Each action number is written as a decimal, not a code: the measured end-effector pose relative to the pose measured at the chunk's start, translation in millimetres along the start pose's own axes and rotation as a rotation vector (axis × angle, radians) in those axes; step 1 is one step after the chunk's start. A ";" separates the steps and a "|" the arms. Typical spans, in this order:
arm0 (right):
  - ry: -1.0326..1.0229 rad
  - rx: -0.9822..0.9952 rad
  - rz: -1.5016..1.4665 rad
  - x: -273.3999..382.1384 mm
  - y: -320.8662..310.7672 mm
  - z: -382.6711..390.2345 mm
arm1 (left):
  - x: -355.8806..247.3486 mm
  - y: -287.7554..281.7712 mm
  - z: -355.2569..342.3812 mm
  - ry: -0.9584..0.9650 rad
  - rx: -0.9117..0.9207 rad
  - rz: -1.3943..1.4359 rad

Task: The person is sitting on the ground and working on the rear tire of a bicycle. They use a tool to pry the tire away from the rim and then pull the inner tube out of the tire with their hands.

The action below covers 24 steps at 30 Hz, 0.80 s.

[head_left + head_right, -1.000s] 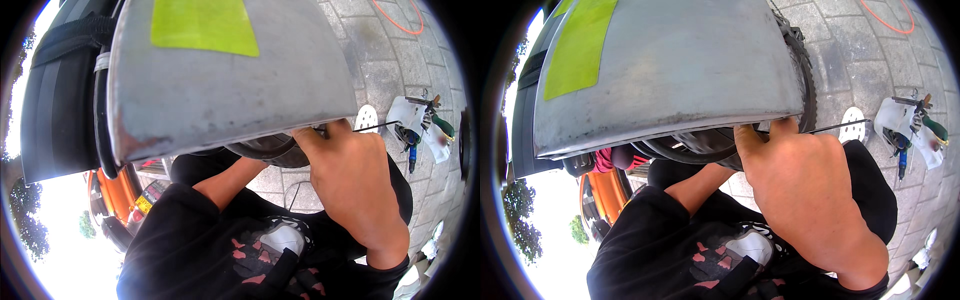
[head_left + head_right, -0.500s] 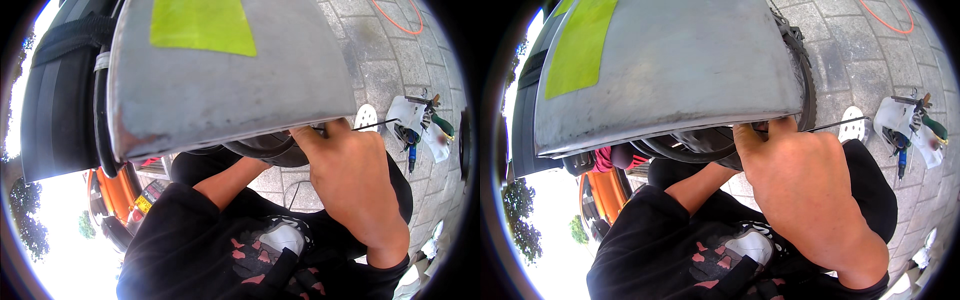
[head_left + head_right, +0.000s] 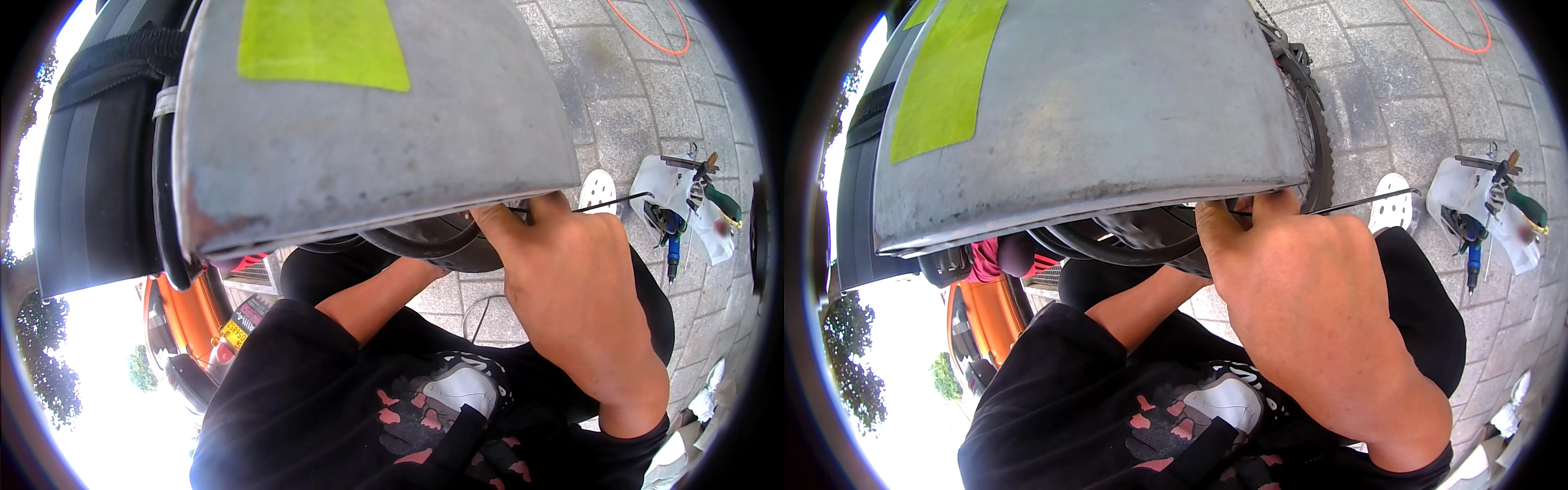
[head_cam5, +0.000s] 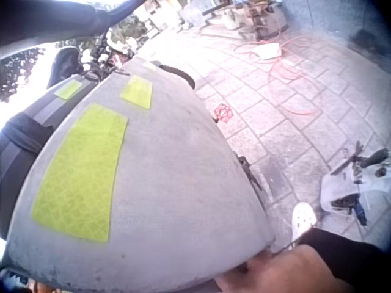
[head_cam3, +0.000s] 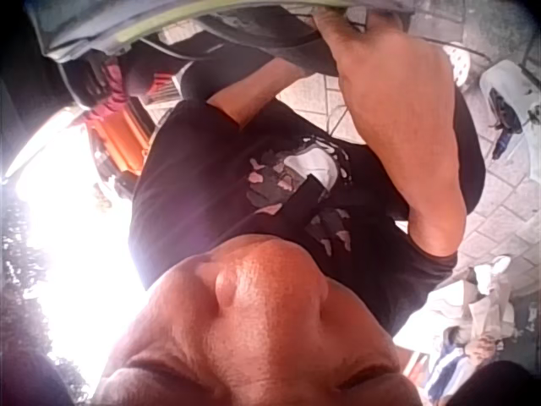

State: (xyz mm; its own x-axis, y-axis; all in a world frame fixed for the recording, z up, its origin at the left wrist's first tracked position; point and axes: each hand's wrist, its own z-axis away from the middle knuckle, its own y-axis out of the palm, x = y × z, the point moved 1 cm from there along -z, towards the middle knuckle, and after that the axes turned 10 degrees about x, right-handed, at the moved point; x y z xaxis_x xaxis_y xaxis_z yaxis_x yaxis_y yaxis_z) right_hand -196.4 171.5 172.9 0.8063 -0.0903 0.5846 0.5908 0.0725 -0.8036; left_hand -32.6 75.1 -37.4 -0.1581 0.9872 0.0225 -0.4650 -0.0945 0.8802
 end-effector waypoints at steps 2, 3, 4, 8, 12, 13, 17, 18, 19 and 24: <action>-0.003 -0.002 0.001 0.0 0.0 -0.2 | -0.2 -1.8 0.2 0.002 -0.029 -0.015; -0.003 -0.002 0.004 0.2 -0.2 -0.1 | 0.0 -1.6 0.1 0.002 -0.024 -0.036; -0.001 0.002 -0.002 0.5 -0.6 0.1 | 0.3 -1.3 0.2 0.001 -0.018 -0.057; 0.009 0.010 -0.006 0.1 -0.5 0.3 | 2.0 9.5 -0.2 0.005 -0.013 0.073; 0.006 0.023 0.001 0.4 -2.3 0.9 | 1.7 11.9 -1.1 -0.003 -0.022 0.119; 0.005 0.022 0.000 0.1 -2.3 1.0 | 1.1 11.0 0.5 -0.003 -0.015 0.105; 0.004 -0.005 -0.018 0.2 -1.4 0.7 | 2.6 13.0 0.8 -0.006 -0.013 0.041; 0.003 -0.011 -0.025 0.6 -1.4 0.7 | 3.5 14.5 0.7 -0.006 -0.013 0.018; 0.000 -0.014 -0.025 0.6 -1.5 0.5 | 4.0 16.6 1.4 -0.010 -0.015 -0.019; 0.005 -0.017 -0.024 -0.3 -0.9 0.9 | 2.3 34.9 6.4 -0.033 -0.018 -0.225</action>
State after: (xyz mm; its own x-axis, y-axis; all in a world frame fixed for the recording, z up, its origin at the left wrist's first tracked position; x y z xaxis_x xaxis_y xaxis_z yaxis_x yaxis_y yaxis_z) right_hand -197.1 172.4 173.6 0.7916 -0.0969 0.6033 0.6094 0.0532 -0.7910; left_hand -43.6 74.9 -3.6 -0.0196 0.9873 -0.1579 -0.5012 0.1269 0.8560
